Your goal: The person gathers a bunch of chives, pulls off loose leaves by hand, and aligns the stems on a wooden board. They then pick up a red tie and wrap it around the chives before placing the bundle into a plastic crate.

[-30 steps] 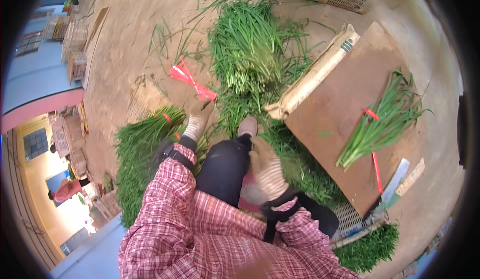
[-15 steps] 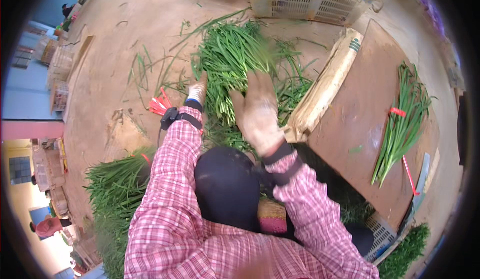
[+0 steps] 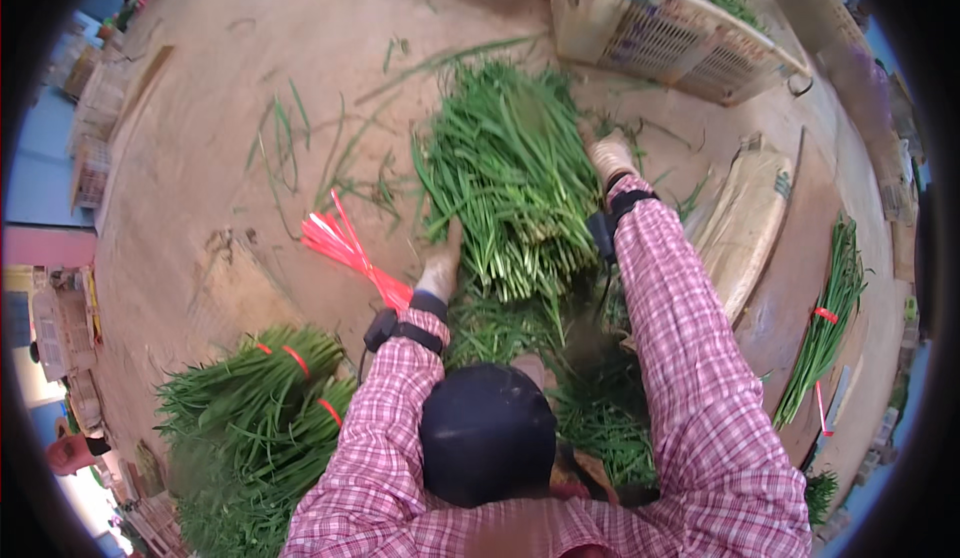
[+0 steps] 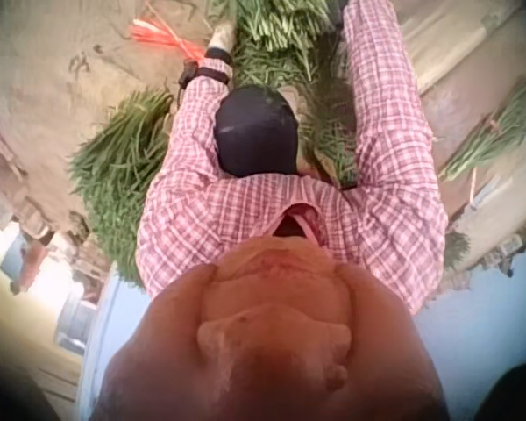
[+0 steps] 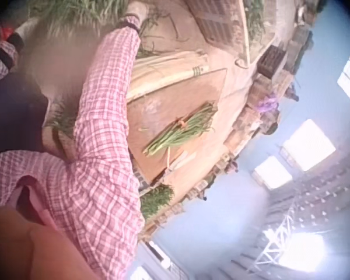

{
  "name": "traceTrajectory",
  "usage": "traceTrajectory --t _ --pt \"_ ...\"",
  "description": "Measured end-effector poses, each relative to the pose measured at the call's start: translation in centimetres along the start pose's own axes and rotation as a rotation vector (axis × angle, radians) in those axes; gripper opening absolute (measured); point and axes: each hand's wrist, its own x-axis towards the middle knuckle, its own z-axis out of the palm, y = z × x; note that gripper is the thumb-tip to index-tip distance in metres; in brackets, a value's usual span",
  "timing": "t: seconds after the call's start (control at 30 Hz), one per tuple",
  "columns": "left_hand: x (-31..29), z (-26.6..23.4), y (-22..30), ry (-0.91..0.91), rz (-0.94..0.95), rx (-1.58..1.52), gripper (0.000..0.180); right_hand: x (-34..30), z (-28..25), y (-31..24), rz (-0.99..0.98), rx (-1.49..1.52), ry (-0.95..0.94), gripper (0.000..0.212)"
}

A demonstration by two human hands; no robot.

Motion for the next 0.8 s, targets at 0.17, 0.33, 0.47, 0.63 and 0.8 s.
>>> traceTrajectory --t 0.17,0.33,0.47,0.63,0.8 --pt "-1.3 -4.1 8.3 -0.203 -0.030 0.045 0.079 2.2 2.1 5.6 -0.157 -0.027 -0.476 0.122" --pt "3.1 -2.3 8.0 -0.092 -0.111 -0.722 0.098 0.1 5.4 4.1 -0.087 0.133 -0.537 0.120" --pt "2.3 -4.5 13.2 -0.191 -0.219 -0.727 0.084 -5.6 5.9 1.9 0.011 0.352 -0.439 0.122" --pt "1.5 -5.2 13.9 -0.247 0.240 0.564 0.068 -9.2 4.4 0.0 0.110 0.160 -0.295 0.129" --pt "2.0 -2.2 10.3 -0.202 0.413 1.232 0.059 -9.8 3.9 0.6 0.022 0.500 -0.459 0.116"
